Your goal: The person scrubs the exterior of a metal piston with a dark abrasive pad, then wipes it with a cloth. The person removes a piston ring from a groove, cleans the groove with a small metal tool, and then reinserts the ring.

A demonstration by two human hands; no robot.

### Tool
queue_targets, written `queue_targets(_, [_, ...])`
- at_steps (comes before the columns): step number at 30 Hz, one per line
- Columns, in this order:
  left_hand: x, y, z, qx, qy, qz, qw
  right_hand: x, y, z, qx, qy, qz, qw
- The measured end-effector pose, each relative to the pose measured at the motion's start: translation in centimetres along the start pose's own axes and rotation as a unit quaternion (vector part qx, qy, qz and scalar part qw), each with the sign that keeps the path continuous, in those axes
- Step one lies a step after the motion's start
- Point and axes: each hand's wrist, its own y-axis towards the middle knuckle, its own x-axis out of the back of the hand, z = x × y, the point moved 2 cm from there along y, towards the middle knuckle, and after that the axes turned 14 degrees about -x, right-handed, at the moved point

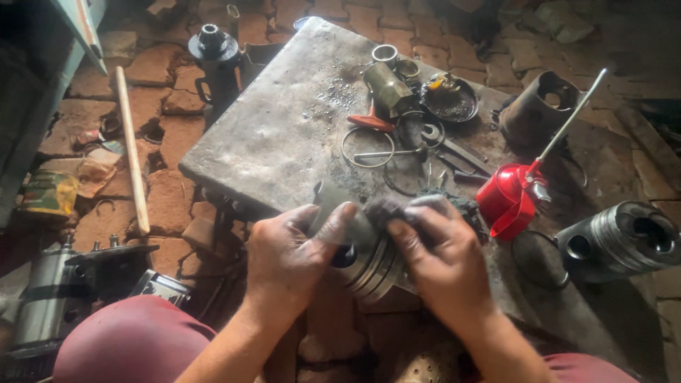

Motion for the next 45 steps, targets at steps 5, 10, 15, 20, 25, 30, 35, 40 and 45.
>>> queue_targets(5, [0.1,0.1,0.7,0.065,0.028,0.029,0.997,-0.7,-1.7,0.7,0.060,-0.108,-0.046,0.991])
queue_targets(10, [0.3,0.3,1.1,0.073,0.034,0.002,0.997,-1.3,-4.3,1.2,0.226,-0.099,0.119,0.962])
queue_targets(15, [0.5,0.4,0.9,0.054,-0.076,-0.034,0.995,-0.2,-4.5,0.6,0.180,-0.108,0.181,0.961])
queue_targets(20, [0.2,0.4,1.3,0.041,-0.102,-0.056,0.992,2.6,-2.9,1.0,0.067,-0.046,0.103,0.991])
queue_targets(25, [-0.1,0.2,2.1,0.043,-0.097,-0.065,0.992,2.5,-1.4,0.0,-0.114,0.052,-0.015,0.992])
queue_targets(30, [0.0,0.2,1.5,0.042,-0.111,-0.055,0.991,2.1,-0.6,0.3,-0.091,0.034,-0.045,0.994])
queue_targets(35, [-0.2,0.1,1.3,0.030,-0.079,-0.024,0.996,0.8,-0.9,0.5,-0.040,0.024,-0.014,0.999])
queue_targets(40, [0.0,0.7,2.4,0.050,-0.094,-0.054,0.993,-0.2,-2.9,1.1,0.136,-0.057,0.145,0.978])
queue_targets(45, [0.4,0.7,4.6,0.102,-0.154,-0.110,0.977,0.0,-3.1,0.0,0.173,-0.166,0.189,0.952])
